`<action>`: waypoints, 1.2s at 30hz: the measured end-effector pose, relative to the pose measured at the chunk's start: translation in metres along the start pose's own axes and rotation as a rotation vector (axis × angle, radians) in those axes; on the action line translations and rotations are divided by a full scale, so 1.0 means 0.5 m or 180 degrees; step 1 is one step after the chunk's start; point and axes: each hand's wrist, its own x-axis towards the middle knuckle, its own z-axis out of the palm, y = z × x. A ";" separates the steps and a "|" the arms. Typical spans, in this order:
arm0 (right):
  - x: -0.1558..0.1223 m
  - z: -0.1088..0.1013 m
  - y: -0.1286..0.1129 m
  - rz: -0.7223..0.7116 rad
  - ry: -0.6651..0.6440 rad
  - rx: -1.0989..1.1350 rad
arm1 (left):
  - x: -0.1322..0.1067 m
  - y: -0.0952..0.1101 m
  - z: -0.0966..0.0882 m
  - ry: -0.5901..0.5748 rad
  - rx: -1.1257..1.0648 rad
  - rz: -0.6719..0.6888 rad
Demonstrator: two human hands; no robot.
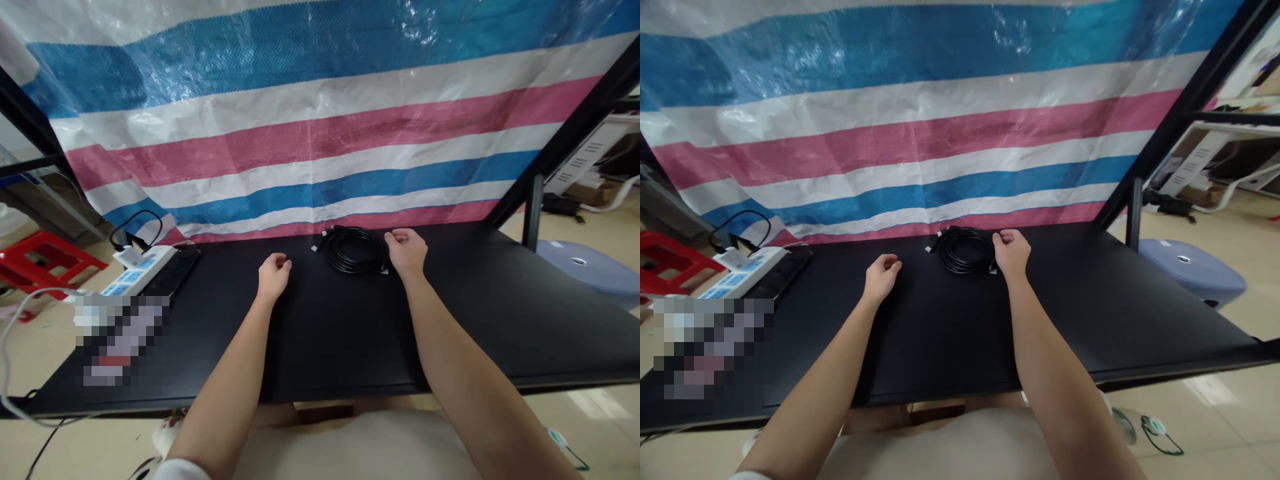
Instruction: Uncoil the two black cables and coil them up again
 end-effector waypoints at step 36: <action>-0.026 0.010 -0.010 -0.0929 0.0648 0.0534 | -0.017 0.018 0.026 -0.0075 -0.1680 0.0071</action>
